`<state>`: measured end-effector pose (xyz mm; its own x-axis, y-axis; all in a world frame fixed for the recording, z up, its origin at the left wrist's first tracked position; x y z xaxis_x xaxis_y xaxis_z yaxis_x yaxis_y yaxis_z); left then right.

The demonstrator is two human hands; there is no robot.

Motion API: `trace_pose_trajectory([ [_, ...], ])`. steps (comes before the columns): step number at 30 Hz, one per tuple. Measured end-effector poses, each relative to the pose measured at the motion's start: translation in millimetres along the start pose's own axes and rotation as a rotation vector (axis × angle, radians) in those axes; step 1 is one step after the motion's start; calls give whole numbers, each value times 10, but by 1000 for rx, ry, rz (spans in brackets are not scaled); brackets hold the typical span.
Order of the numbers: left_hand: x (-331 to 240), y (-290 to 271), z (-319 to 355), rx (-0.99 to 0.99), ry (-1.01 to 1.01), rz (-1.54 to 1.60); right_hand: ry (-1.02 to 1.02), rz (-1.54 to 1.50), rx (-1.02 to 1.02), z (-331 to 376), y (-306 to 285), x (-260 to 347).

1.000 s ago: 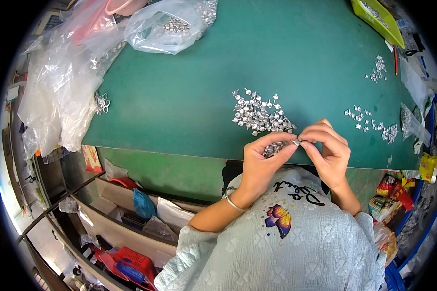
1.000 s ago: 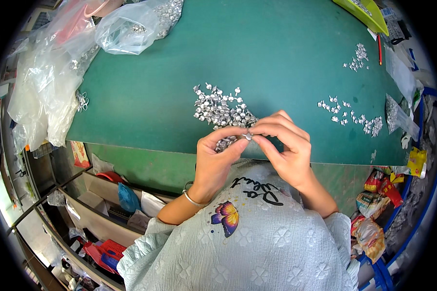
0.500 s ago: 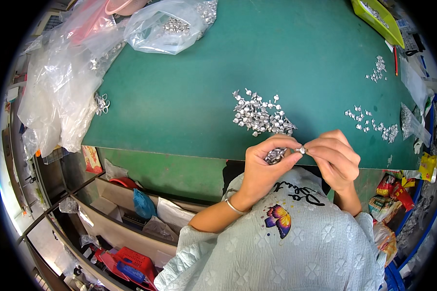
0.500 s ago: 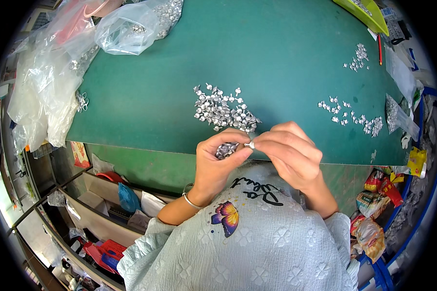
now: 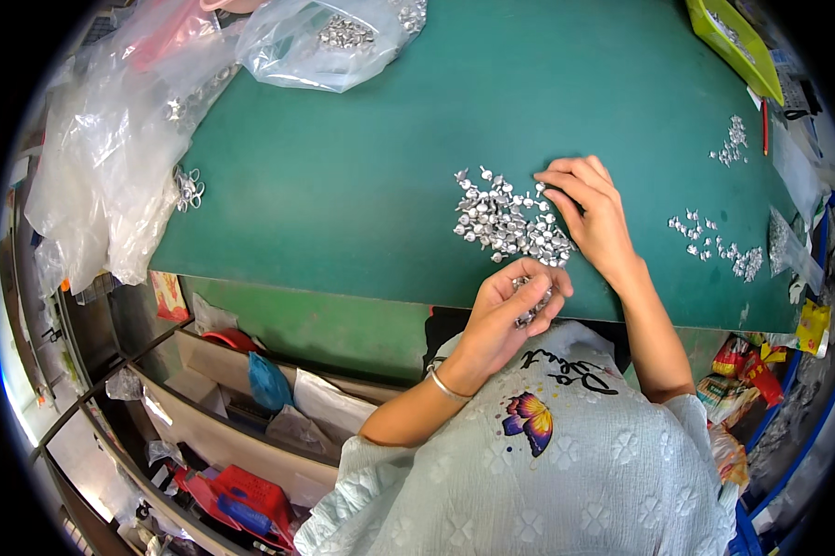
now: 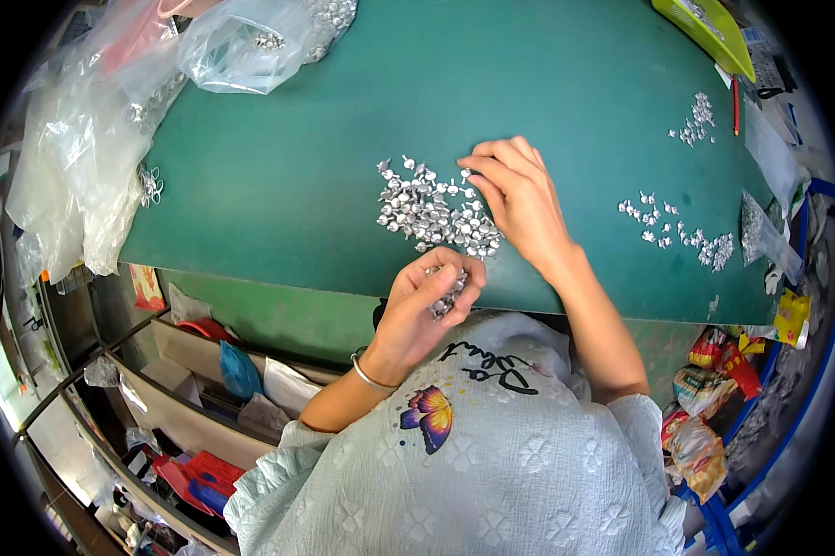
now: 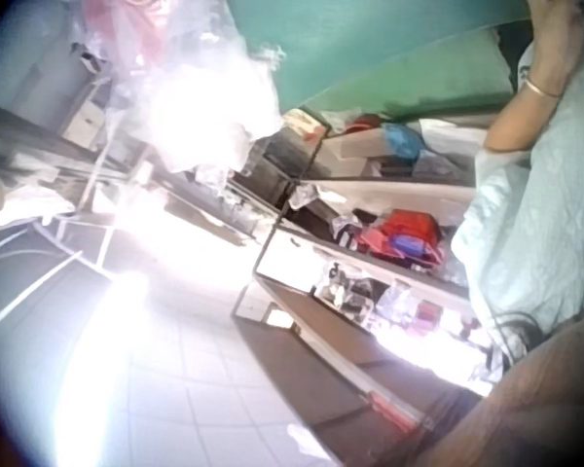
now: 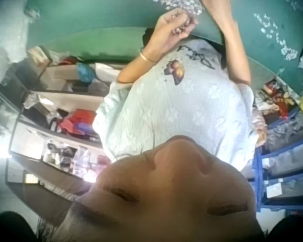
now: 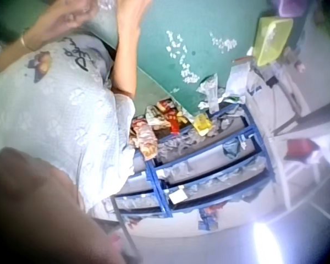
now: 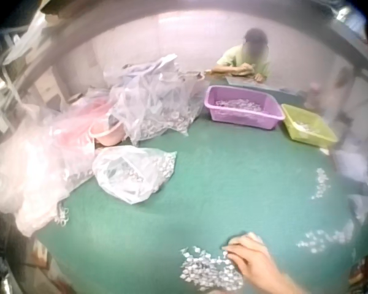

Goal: The person repeatedly picks up small white plastic pieces and metal pins from a green table and inserts the pins into the plastic pieces by hand. The person works continuously on a large pile of these components, occasionally gathering them into a central pile.

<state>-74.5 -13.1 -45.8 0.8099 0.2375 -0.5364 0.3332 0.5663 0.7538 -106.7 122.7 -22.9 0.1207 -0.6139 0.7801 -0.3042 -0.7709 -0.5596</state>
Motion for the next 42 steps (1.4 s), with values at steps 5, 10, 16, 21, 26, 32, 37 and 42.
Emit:
trace_pose_trajectory([
  [5, 10, -128, 1, -99, 16, -103, 3, -14, 8, 10, 23, -54],
  [10, -146, -139, -25, -301, 149, -208, 23, -206, -117, 149, -224, 356],
  [16, -360, 121, -19, -308, 357, -547, 11, -314, -157, 267, -411, 722],
  [21, -376, 250, 18, -248, 416, -552, -19, -364, -170, 332, -517, 798],
  [26, -323, 302, 37, -195, 382, -519, -76, -312, -172, 399, -605, 904],
  [32, -347, 415, 56, -135, 419, -530, -86, -331, -196, 464, -688, 950],
  [37, -354, 465, 72, -95, 424, -517, -110, -325, -203, 488, -715, 996],
  [42, -380, 490, 97, -77, 436, -525, -116, -328, -206, 510, -727, 1019],
])
Point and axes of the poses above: each hand's wrist, its own z-axis away from the middle knuckle, its own y-axis out of the palm, x = y × z, the point moved 6 cm from there along -z, towards the middle knuckle, and after that the axes turned 14 degrees about -z, right-handed, at the moved point
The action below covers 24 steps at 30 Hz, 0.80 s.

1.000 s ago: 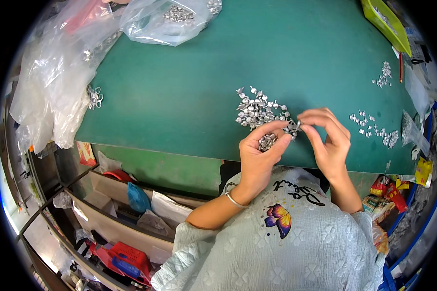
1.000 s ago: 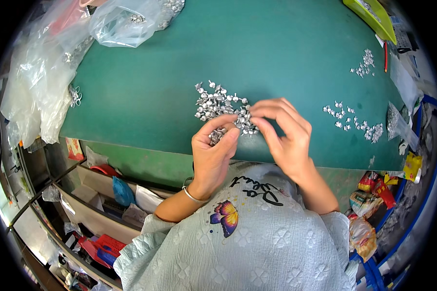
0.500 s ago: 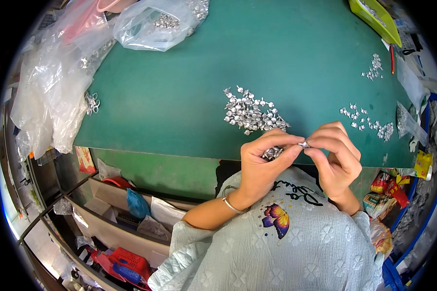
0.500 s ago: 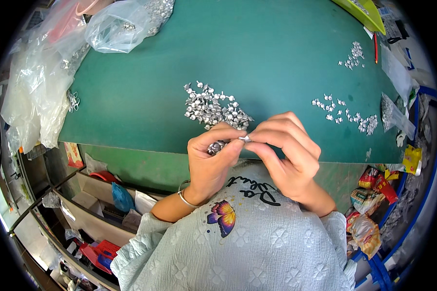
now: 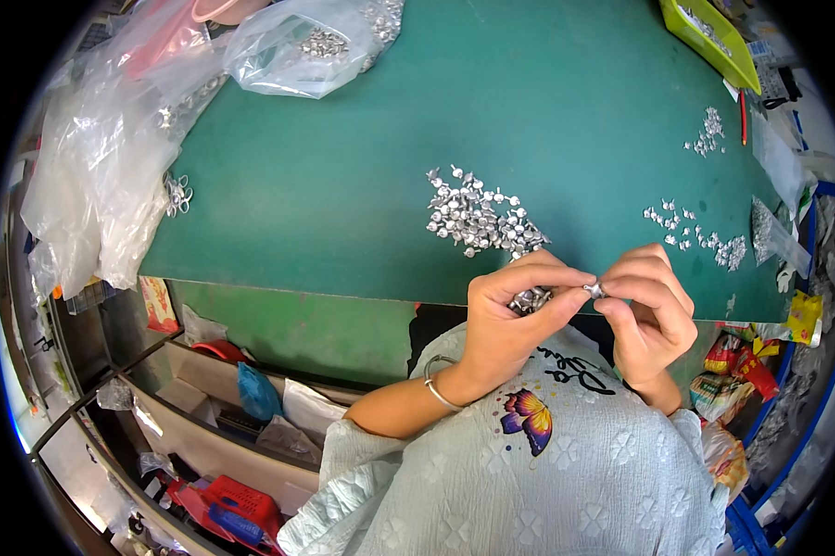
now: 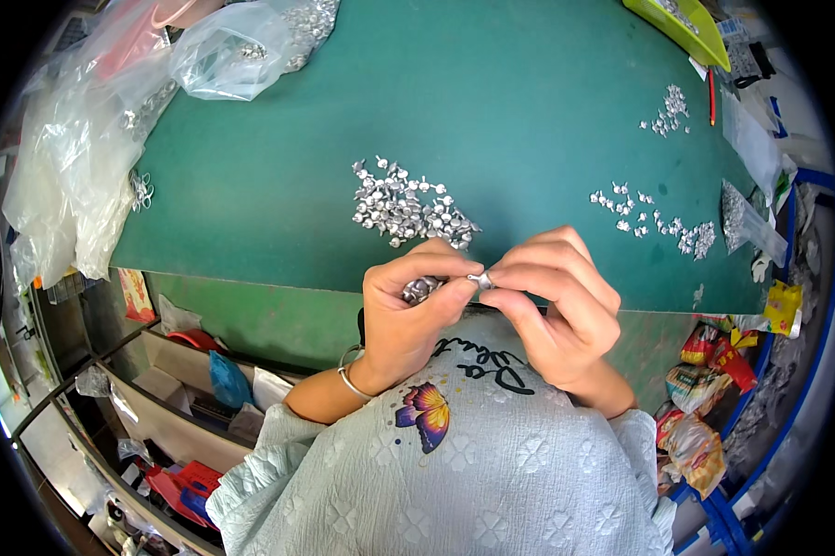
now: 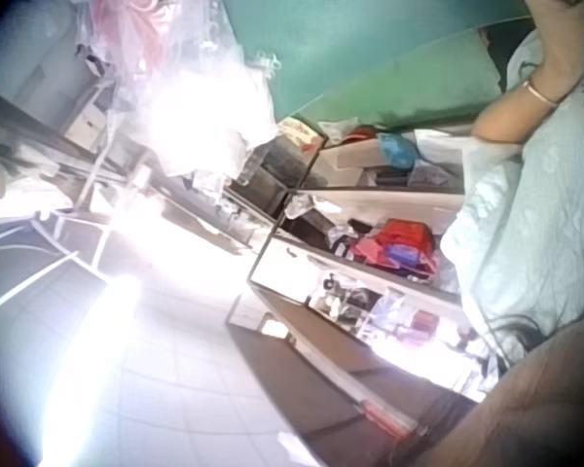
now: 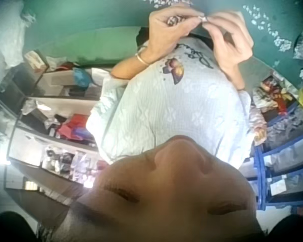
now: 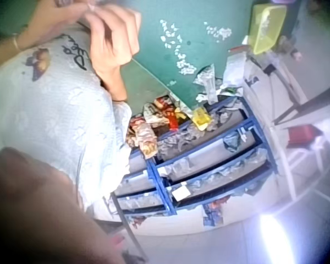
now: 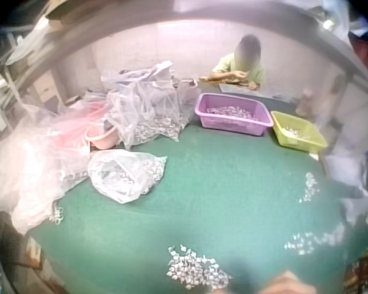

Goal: The person repeatedly picks up small white plastic pieces and metal pins from a green table and inserts the pins into the plastic pieces by hand. The person works continuously on a large pile of these components, occasionally gathering them into a central pile.

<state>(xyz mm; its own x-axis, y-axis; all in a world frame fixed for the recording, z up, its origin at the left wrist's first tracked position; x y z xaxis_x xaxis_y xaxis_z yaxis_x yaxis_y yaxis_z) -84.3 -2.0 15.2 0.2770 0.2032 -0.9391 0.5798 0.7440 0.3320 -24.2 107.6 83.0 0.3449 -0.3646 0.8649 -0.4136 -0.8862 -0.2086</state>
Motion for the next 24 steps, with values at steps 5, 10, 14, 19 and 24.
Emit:
trace_pose_trajectory([
  [5, -26, 5, 5, 24, 58, -3, -18, 8, 17, 1, 12, 28],
  [10, -67, 10, 1, 38, 91, 11, -28, -6, 7, 5, 15, 51],
  [14, -91, 3, 7, 38, 112, -12, -47, -11, 4, 12, 24, 63],
  [19, -122, -12, 18, 35, 144, -36, -56, -14, 4, 27, 33, 77],
  [24, -189, -1, 15, 57, 180, -70, -29, -96, -28, 35, 31, 92],
])
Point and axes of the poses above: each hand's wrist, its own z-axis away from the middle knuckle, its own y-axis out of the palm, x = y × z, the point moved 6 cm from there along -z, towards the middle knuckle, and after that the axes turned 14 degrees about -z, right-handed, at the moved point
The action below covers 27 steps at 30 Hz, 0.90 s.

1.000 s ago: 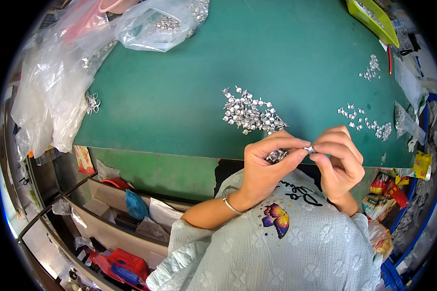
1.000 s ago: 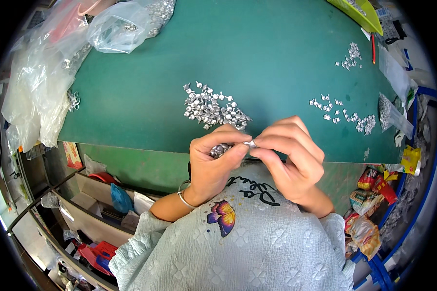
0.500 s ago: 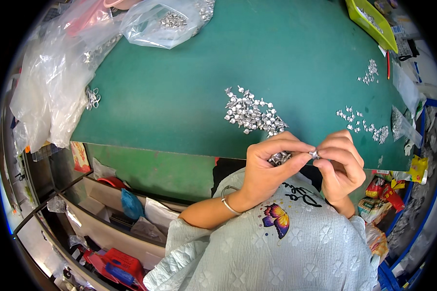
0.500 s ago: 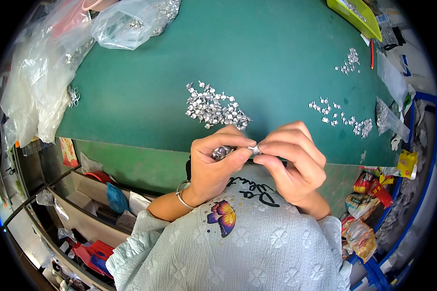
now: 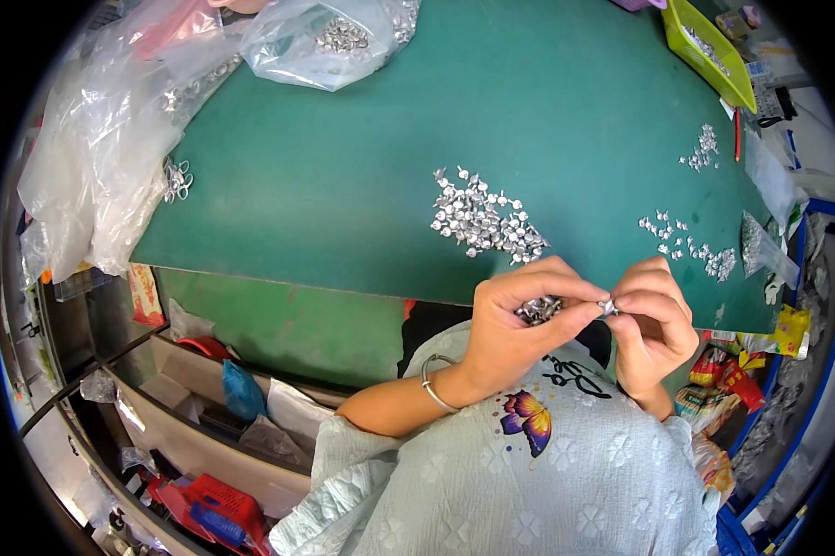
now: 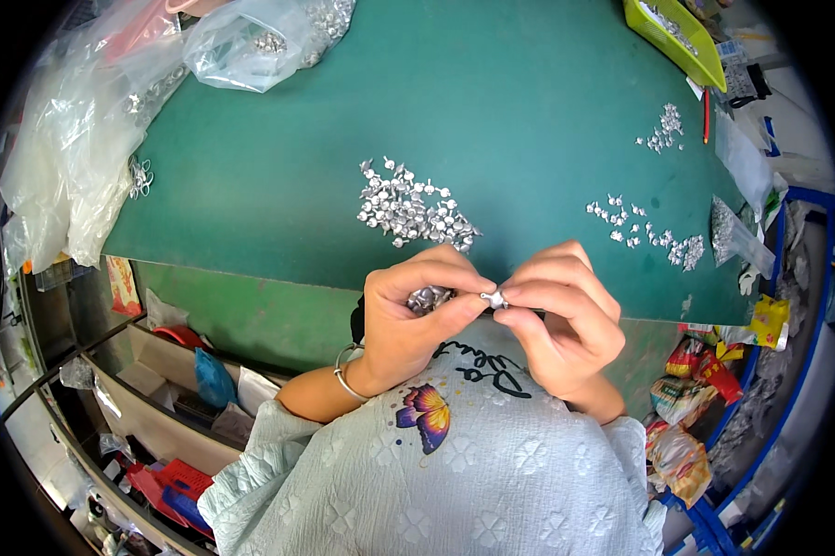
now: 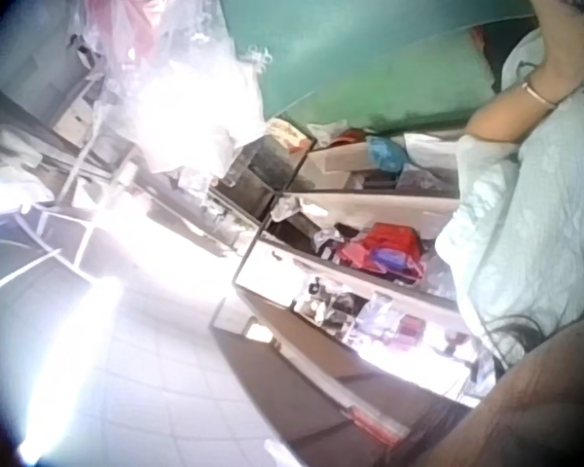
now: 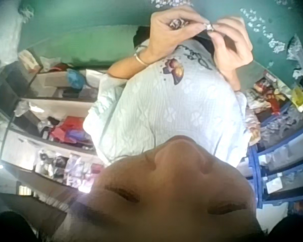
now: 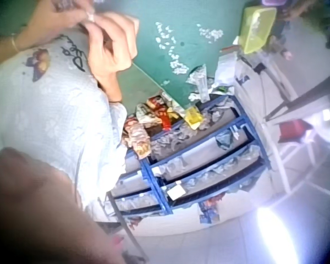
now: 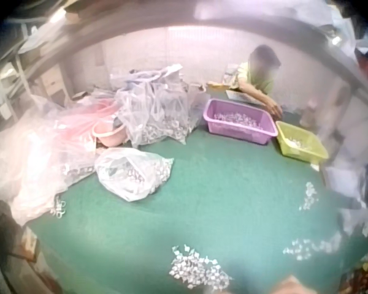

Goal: The person repeatedly picks up small white plastic pieces and metal pins from a green table and inserts the pins into the plastic pieces by hand. The person works continuously on a large pile of these components, occasionally gathering them into a central pile.

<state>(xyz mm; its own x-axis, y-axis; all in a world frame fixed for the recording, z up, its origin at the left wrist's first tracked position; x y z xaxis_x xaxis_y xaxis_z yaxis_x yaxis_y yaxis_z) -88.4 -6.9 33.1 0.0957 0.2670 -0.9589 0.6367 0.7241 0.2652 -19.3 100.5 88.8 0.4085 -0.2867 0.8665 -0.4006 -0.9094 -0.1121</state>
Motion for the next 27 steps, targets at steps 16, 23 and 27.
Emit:
trace_pose_trajectory([
  [16, -355, 290, -207, 129, 138, -23, -40, -99, -162, -3, -252, 231],
  [23, -357, 313, -203, 147, 142, -13, -67, -76, -179, -4, -255, 269],
  [27, -362, 307, -192, 149, 138, -7, -67, -69, -175, 2, -253, 271],
])
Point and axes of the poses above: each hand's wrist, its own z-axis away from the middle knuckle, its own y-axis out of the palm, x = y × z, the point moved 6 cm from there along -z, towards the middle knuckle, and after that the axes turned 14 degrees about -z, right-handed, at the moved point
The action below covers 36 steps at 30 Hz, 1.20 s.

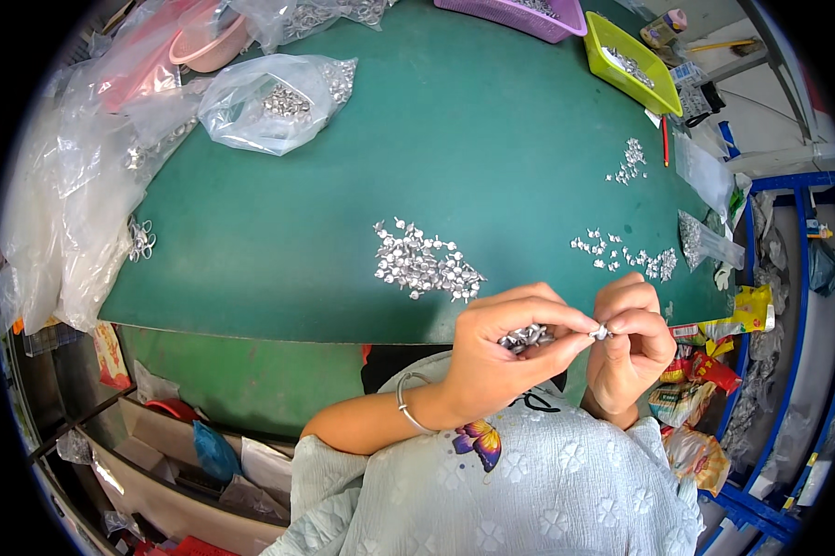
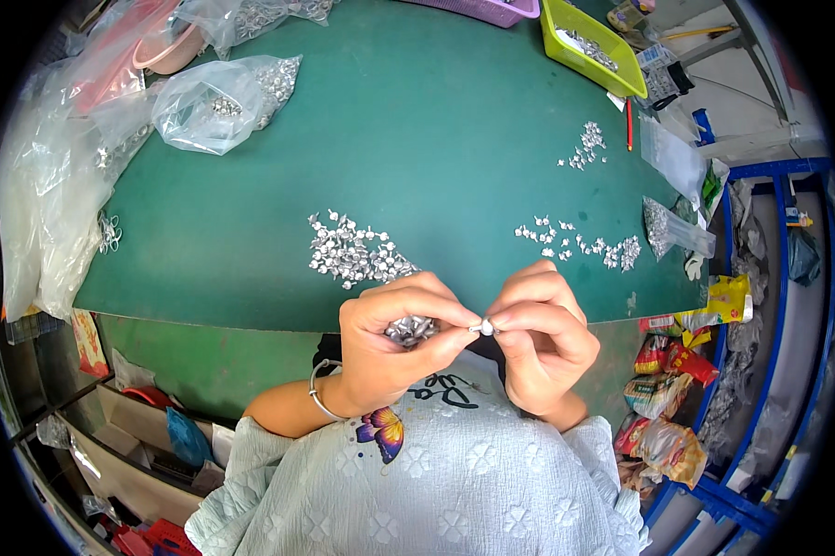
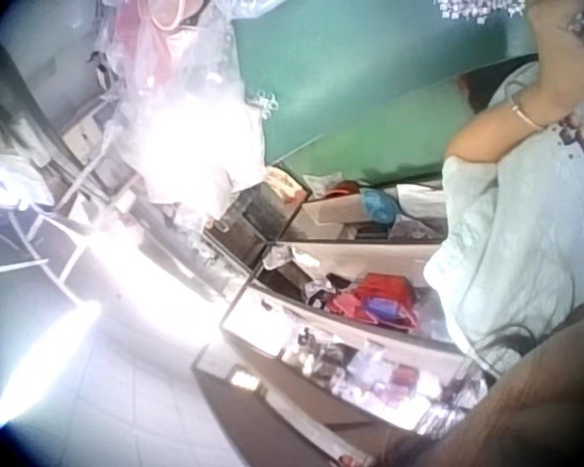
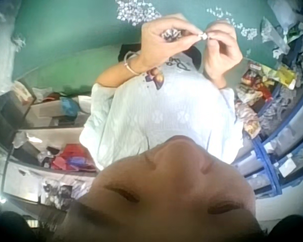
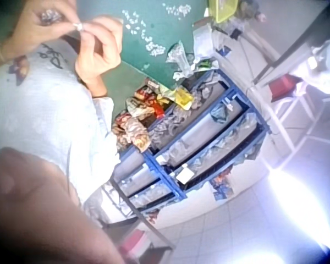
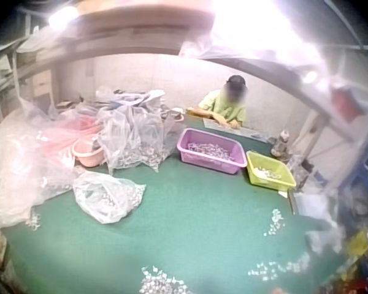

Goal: The person repeatedly picks up small white plastic pieces and metal pins from a green table and inserts the pins into the plastic pieces by hand. The person works continuously on a large pile of these components, occasionally gathering them into a central pile.

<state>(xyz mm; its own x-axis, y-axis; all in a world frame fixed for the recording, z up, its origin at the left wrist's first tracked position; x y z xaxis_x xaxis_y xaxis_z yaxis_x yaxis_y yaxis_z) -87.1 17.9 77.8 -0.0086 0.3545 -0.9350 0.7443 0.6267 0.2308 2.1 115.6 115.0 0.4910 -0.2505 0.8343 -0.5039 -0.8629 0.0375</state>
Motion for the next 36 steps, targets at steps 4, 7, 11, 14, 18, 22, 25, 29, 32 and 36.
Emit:
trace_pose_trajectory([
  [4, -3, -6, 6, -6, -4, 3, 13, -5, -3, -3, 9, -1],
  [7, -13, -7, 8, 4, -5, -8, 14, -12, -7, 4, 12, -4],
  [11, -14, -7, 19, -5, 10, -3, 91, -72, 1, -4, 2, -30],
  [14, -26, -3, 15, -7, 31, -19, 205, -222, 11, -45, 18, -89],
  [18, -61, 4, 8, -3, 56, -52, 288, -347, 46, -68, 10, -143],
  [22, -69, 11, 14, 4, 61, -76, 325, -401, 67, -92, 6, -154],
  [25, -77, 27, 8, -36, 101, 0, 355, -428, 71, -103, 17, -154],
  [29, -67, 34, 17, -24, 103, 2, 351, -427, 84, -120, 16, -144],
  [32, -64, 42, 14, -15, 100, 10, 334, -420, 99, -132, 10, -138],
  [36, -57, 52, 18, -2, 91, 9, 320, -400, 109, -137, -5, -127],
])
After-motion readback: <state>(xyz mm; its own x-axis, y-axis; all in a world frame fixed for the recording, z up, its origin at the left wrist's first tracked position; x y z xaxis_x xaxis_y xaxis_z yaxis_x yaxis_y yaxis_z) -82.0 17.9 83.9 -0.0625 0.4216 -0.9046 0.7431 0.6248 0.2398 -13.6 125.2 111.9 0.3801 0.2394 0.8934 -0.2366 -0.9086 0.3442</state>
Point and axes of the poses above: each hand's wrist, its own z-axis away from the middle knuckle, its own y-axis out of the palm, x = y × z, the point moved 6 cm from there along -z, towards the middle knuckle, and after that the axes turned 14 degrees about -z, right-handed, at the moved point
